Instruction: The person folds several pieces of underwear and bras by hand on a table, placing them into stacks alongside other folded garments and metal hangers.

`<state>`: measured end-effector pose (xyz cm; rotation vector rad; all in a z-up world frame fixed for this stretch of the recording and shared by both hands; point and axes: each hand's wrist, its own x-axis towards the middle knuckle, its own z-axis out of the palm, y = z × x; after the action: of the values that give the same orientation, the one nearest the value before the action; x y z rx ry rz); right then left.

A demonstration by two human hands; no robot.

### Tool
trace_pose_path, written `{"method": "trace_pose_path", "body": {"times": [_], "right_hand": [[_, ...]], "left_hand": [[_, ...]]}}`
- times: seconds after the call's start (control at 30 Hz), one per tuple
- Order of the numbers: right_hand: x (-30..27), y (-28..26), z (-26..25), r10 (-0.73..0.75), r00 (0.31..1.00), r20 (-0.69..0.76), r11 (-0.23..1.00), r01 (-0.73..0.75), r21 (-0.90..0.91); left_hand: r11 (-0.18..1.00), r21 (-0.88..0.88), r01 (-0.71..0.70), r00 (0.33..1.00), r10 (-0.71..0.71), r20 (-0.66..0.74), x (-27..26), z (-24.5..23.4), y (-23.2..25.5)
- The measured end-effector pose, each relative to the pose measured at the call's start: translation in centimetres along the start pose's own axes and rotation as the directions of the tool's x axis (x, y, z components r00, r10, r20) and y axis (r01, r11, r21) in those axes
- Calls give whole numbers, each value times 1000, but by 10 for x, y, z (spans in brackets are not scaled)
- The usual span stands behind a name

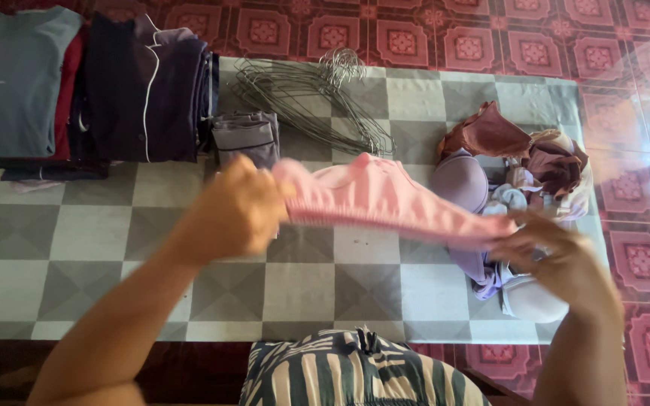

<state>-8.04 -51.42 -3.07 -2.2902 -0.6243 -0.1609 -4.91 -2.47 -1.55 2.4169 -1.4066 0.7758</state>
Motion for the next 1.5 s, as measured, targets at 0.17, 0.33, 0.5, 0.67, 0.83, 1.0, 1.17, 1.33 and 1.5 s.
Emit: {"method": "trace_pose_path", "body": {"times": [0.17, 0.33, 0.5, 0.67, 0.83, 1.0, 1.17, 1.33, 1.5], "right_hand": [[-27, 50, 67, 461, 630, 625, 879, -423, -221], [-66, 94, 159, 522, 288, 803, 835, -365, -412], [-69, 131, 182, 567, 398, 722, 769, -571, -289], [-41, 198, 164, 552, 596, 583, 810, -550, -204], [8, 273, 169, 521, 708, 477, 854, -438, -281], [33, 265, 208, 424, 870, 250, 811, -242, -533], [43, 202, 264, 332, 926, 179, 907, -262, -330], [58, 170, 318, 274, 924, 265, 947, -212, -241], [69, 151, 332, 568, 689, 449, 821, -435, -371]], "left_hand": [[933, -344, 106, 974, -28, 224, -82, 93, 50], [806, -466, 364, 887, -149, 437, -168, 173, 93], [672, -441, 595, 788, -378, 487, -179, 206, 94], [473, -430, 769, 638, -616, 463, -124, 212, 52], [534, -250, 808, 589, -718, 371, -83, 262, 0], [652, 171, 739, 666, -745, -36, -67, 292, 5], [577, -248, 779, 626, -736, 257, -80, 304, 78], [305, -495, 813, 579, -343, 740, -99, 312, 151], [-215, -365, 906, 220, -496, 840, -129, 366, 176]]}}
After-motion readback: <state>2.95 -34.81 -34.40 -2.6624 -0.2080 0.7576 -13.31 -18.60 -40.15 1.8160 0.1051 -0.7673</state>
